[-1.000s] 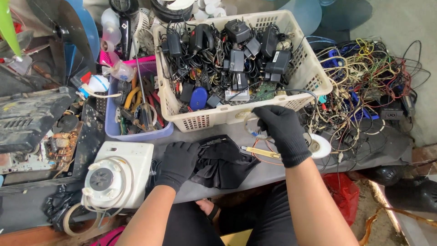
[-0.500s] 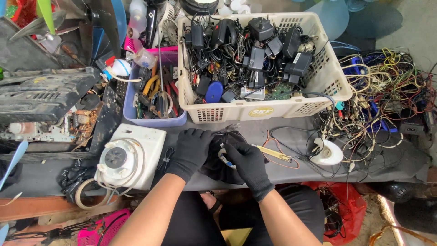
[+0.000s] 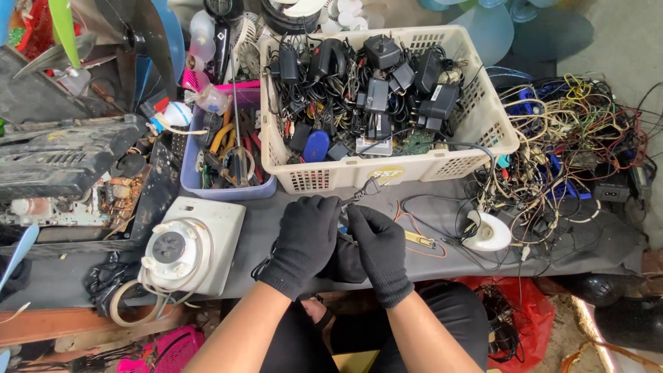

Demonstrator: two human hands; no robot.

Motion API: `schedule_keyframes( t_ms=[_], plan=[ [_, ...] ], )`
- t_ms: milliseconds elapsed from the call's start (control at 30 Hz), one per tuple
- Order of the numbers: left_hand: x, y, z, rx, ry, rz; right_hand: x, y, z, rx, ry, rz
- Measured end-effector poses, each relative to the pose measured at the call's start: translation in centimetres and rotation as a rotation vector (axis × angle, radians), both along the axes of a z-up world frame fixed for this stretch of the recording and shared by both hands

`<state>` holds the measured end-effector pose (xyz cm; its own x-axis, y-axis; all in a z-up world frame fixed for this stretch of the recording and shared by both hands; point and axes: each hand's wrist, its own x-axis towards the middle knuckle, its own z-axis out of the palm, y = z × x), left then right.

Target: Applying masking tape to an electronic component and trimming the excess tape for a clean finish.

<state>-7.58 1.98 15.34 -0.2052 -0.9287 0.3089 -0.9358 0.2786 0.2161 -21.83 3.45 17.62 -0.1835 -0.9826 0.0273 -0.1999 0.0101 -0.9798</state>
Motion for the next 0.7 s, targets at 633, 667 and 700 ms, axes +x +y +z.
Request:
schedule_keyframes(
  t_ms=[633,667,700],
  plan=[
    [-1.6,0.8,-0.7,-0.107,-0.219,0.047,-0.2,0.4,-0.3,0.195,-0.058,-0.065],
    [-1.5,0.5,-0.9,-0.132,-0.224,0.061,-0.1,0.0,-0.5,0.215,-0.078,-0.056],
    [-2.0,0.4,-2.2,-0.13,-0.225,0.061,-0.4,0.1,-0.7,0.217,-0.078,-0.055]
  ],
)
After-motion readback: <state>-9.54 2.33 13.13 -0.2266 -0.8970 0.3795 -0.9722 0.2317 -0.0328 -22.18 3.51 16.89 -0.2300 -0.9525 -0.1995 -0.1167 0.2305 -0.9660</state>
